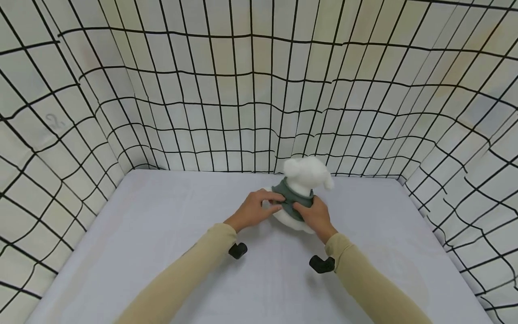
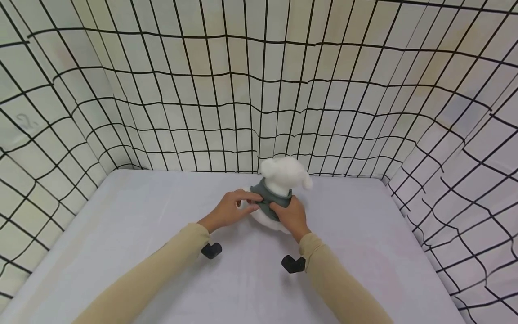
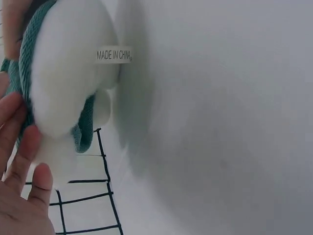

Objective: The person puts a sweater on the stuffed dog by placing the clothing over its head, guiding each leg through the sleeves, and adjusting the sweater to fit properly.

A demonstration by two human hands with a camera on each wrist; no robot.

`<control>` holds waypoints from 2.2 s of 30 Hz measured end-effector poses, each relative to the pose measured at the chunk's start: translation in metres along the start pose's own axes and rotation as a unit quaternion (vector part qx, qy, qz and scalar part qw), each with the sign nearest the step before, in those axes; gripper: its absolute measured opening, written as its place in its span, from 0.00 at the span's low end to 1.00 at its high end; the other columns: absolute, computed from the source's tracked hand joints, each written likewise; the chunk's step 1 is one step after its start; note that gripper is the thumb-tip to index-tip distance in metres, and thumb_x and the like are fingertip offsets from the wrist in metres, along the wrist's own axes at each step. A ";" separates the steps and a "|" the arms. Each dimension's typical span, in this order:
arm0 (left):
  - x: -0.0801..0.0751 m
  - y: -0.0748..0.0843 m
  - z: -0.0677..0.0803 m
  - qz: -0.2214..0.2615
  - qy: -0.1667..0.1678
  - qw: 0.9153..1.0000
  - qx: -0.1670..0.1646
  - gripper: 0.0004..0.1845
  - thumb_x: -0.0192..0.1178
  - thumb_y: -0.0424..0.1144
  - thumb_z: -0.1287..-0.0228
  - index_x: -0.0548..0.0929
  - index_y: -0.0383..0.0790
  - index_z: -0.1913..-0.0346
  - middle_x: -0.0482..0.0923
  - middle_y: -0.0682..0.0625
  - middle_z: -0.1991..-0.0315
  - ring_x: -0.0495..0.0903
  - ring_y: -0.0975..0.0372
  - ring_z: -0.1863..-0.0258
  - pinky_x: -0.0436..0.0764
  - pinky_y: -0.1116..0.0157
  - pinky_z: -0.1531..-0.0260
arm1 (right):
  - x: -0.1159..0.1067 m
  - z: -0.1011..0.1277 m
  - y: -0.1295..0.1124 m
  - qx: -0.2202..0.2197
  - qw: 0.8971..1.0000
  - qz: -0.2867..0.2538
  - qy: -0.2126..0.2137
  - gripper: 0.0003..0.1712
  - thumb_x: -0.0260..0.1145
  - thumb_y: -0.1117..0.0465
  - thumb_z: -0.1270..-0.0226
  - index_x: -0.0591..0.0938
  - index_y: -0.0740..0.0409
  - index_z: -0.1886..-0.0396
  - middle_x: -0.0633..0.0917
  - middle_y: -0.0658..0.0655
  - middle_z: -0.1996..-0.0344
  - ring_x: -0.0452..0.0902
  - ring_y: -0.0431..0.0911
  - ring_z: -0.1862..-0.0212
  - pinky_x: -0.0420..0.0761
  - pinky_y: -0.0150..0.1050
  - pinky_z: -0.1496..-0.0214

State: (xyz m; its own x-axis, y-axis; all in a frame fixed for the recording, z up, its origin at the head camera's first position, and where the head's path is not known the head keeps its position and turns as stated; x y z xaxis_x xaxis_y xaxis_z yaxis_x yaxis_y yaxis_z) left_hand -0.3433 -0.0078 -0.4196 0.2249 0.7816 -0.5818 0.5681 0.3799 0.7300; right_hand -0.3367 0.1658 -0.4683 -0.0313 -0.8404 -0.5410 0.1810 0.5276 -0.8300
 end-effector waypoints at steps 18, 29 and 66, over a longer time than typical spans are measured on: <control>0.001 -0.070 0.003 0.372 0.038 0.884 -0.279 0.31 0.39 0.56 0.25 0.67 0.35 0.34 0.65 0.40 0.33 0.67 0.44 0.33 0.76 0.49 0.41 | -0.004 -0.003 0.007 0.104 0.965 -0.228 -0.076 0.38 0.50 0.57 0.45 0.57 0.64 0.33 0.60 0.59 0.32 0.56 0.51 0.36 0.56 0.45 0.31; 0.045 -0.045 0.016 0.506 -0.143 0.801 -0.286 0.55 0.30 0.81 0.42 0.54 0.39 0.26 0.56 0.36 0.28 0.68 0.42 0.35 0.71 0.39 0.41 | 0.010 0.003 -0.005 0.052 0.963 -0.237 -0.118 0.31 0.48 0.59 0.54 0.57 0.60 0.46 0.59 0.57 0.40 0.53 0.51 0.40 0.53 0.43 0.37; -0.011 -0.046 0.002 0.077 0.011 0.983 -0.165 0.27 0.65 0.41 0.37 0.71 0.48 0.35 0.60 0.50 0.27 0.57 0.53 0.26 0.66 0.46 0.33 | 0.002 -0.005 -0.035 -0.118 0.988 -0.074 -0.059 0.33 0.68 0.65 0.41 0.71 0.60 0.35 0.75 0.61 0.36 0.73 0.57 0.37 0.77 0.47 0.38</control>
State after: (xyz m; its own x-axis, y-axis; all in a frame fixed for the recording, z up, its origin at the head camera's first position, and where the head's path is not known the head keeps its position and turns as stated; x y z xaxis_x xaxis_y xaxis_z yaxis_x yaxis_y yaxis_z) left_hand -0.3708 -0.0350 -0.4476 0.2694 0.8513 -0.4503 0.2395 0.3937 0.8875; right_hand -0.3481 0.1465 -0.4409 0.0781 -0.9114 -0.4041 -0.0526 0.4010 -0.9146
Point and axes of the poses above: each hand's wrist, its own z-axis away from the middle knuckle, its own x-axis out of the palm, y = z × x, the point moved 10 cm from there along -z, towards the middle knuckle
